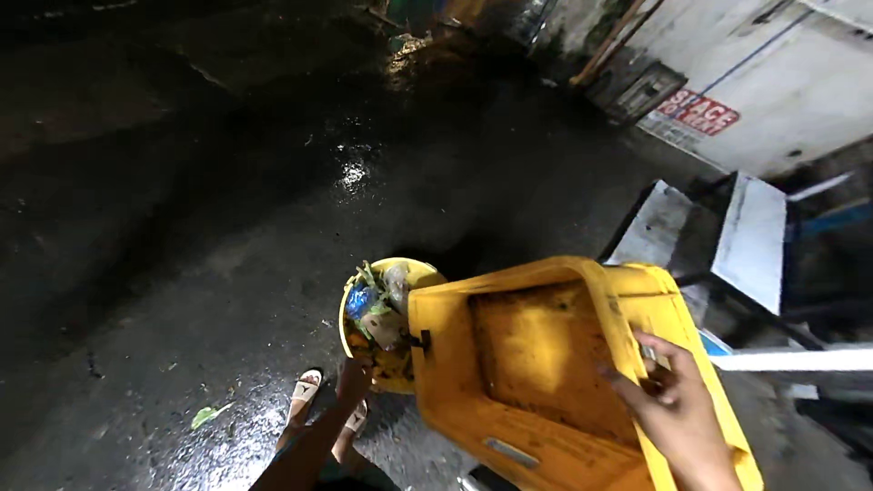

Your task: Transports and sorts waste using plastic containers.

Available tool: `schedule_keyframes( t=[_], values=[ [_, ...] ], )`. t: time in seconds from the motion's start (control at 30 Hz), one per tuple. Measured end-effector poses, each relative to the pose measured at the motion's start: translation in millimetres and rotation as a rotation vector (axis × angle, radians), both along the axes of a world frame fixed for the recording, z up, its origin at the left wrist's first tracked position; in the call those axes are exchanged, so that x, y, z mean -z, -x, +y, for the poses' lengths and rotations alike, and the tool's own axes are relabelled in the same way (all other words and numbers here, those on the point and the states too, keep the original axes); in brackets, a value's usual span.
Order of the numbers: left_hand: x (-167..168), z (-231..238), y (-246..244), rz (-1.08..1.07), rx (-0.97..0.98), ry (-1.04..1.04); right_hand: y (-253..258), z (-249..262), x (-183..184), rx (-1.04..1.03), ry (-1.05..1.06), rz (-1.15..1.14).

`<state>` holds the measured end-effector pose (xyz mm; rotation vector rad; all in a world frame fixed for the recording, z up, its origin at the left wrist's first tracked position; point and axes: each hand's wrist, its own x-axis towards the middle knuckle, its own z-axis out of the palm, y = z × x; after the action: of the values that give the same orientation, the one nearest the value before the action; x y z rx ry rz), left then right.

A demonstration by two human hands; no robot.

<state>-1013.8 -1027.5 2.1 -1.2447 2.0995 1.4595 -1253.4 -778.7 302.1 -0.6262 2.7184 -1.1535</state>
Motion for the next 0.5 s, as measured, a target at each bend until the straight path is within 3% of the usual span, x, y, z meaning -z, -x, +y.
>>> schedule_keyframes(
  t=[0.27,0.5],
  values=[
    [17.7,-4.3,83.4,-0.026,0.176,0.134,-46.0,38.7,4.7,0.055,0.132,-0.069],
    [67.9,1.2,136.0,-0.104,0.236,0.102,-46.5,61.4,13.7,0.012,0.223,-0.061]
  ],
)
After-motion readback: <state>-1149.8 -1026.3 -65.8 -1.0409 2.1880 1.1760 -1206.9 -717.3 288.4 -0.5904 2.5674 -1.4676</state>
